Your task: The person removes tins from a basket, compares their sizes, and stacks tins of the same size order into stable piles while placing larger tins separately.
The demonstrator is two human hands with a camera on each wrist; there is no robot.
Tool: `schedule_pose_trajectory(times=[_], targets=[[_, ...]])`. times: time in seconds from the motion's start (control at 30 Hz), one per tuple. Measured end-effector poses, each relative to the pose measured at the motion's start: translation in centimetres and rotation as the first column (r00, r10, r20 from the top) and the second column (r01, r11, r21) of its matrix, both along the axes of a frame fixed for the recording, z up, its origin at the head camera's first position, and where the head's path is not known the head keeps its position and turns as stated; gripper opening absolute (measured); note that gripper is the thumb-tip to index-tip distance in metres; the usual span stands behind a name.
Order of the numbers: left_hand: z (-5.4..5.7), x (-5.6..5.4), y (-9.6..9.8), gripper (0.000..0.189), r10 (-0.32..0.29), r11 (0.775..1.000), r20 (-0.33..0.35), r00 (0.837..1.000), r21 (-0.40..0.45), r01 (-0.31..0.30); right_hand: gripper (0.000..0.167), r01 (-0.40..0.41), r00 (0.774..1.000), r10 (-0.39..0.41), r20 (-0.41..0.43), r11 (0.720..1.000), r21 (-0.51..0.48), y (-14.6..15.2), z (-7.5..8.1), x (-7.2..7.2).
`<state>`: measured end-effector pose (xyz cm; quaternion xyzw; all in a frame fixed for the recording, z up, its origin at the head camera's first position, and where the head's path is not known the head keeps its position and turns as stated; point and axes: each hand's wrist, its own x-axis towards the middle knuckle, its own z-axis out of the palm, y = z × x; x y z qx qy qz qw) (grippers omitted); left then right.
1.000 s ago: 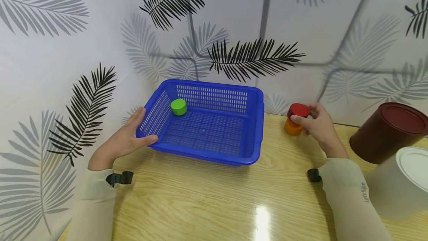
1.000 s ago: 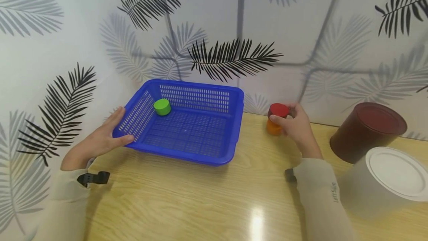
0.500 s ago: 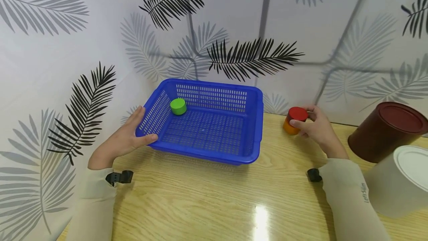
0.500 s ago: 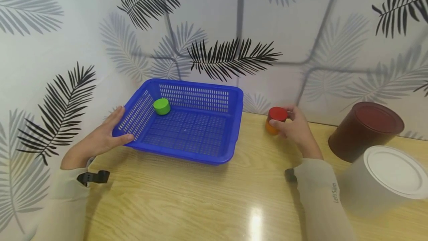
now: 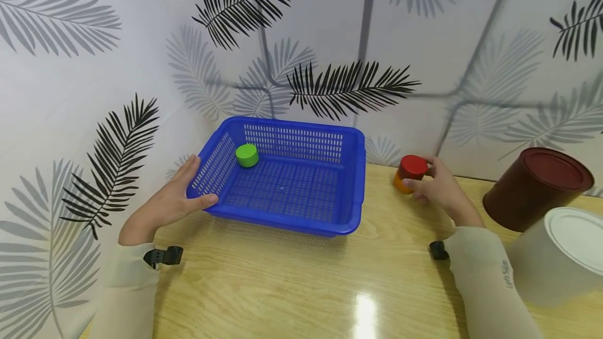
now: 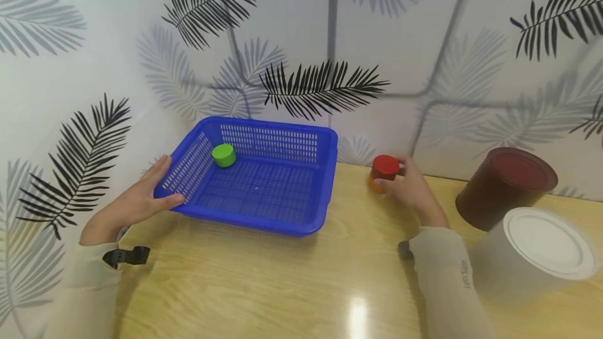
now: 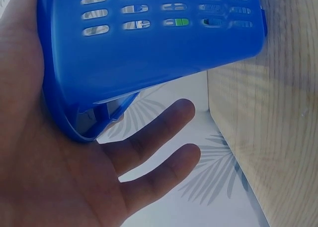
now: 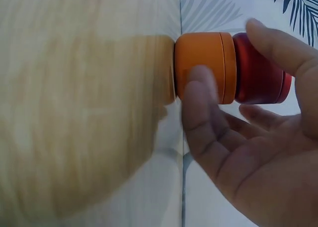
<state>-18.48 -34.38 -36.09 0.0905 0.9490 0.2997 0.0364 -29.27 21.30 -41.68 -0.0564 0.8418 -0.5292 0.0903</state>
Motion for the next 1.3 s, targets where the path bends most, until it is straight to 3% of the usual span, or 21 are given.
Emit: schedule_pose_trajectory(times=[0.13,0.3,0.57,0.7,0.83,0.97,1.13,1.3], targets=[[-0.1,0.1,-0.1,0.111,0.002,1.0,-0.001,1.0,0.004,-0.002,0.109,-0.029,1.0,0.028,0.014,0.994,0.105,-0.2,0.1,0.3],[-0.3,0.1,-0.2,0.111,0.003,1.0,0.004,1.0,0.004,-0.003,0.115,-0.044,0.999,0.046,-0.013,0.984,0.17,-0.2,0.7,0.7],[0.0,0.1,-0.4,0.111,0.002,1.0,0.003,1.0,-0.006,-0.002,0.109,-0.053,0.996,0.063,-0.057,0.986,0.156,0.0,2.3,1.4],[0.2,-0.1,-0.3,0.111,0.001,1.0,0.001,1.0,-0.007,-0.001,0.104,-0.017,0.991,0.034,-0.131,0.992,0.125,-0.3,3.3,1.6],[0.4,-0.2,-0.2,0.111,0.004,1.0,0.002,1.0,-0.007,-0.003,0.094,0.025,0.968,0.0,-0.252,0.995,0.095,-1.0,4.4,1.9],[0.3,-0.2,0.0,0.111,0.004,1.0,0.001,1.0,0.009,-0.004,0.08,0.042,0.929,-0.03,-0.369,0.999,0.024,-2.5,6.1,2.5],[-0.1,-0.1,0.2,0.113,0.005,1.0,-0.003,1.0,0.022,-0.005,0.071,-0.002,0.904,-0.015,-0.428,0.999,-0.039,-5.2,8.6,3.2],[-0.1,0.0,0.1,0.113,0.013,1.0,-0.001,1.0,0.02,-0.013,0.069,-0.074,0.893,0.056,-0.446,0.997,-0.024,-8.2,10.9,2.9]])
